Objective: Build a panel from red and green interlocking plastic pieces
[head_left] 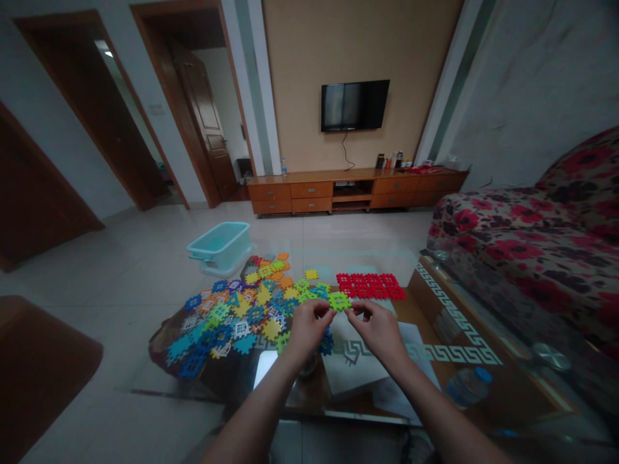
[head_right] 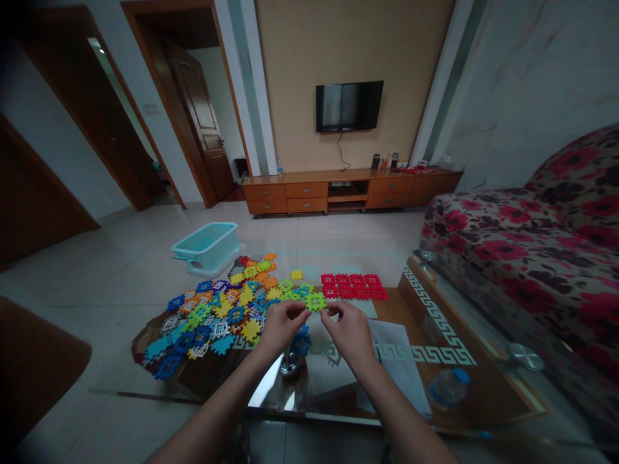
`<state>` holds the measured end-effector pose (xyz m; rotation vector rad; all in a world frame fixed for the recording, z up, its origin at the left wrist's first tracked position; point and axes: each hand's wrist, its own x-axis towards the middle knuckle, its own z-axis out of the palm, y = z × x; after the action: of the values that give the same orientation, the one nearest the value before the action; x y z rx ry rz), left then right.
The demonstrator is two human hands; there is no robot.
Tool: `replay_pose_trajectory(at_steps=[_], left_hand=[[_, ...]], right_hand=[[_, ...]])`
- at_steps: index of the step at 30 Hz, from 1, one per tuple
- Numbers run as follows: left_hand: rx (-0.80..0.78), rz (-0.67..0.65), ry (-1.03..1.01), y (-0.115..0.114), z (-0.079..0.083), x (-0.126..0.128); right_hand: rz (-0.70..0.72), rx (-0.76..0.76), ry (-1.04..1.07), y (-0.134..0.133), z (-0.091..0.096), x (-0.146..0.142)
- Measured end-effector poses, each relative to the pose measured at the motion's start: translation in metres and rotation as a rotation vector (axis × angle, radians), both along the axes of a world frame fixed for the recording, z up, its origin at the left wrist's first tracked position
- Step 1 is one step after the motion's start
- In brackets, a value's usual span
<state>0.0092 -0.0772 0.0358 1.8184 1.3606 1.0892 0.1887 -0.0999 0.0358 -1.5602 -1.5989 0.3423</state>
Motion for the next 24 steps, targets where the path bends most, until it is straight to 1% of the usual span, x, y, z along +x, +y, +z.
replay_pose_trajectory(at_steps=[5, 10, 17, 20, 24], left_hand=[[-0.005, 0.0, 0.058, 0.013, -0.018, 0.026], [-0.027, -0.01, 0.111, 0.025, -0.036, 0.044], [-0.06, -0.065, 0.211, 0.038, -0.06, 0.047], [-0.052, -0.081, 0.259, 0.042, -0.068, 0.046], [-0.036, -0.092, 0.312, 0.045, -0.075, 0.046]], right_hand=[[-0.074, -0.055, -0.018, 0.01, -0.024, 0.014], [-0.099, -0.105, -0.026, 0.017, -0.044, 0.026], [-0.118, -0.22, -0.046, 0.025, -0.069, 0.031], [-0.131, -0.253, -0.061, 0.026, -0.073, 0.03], [-0.133, -0.26, -0.104, 0.026, -0.074, 0.029]])
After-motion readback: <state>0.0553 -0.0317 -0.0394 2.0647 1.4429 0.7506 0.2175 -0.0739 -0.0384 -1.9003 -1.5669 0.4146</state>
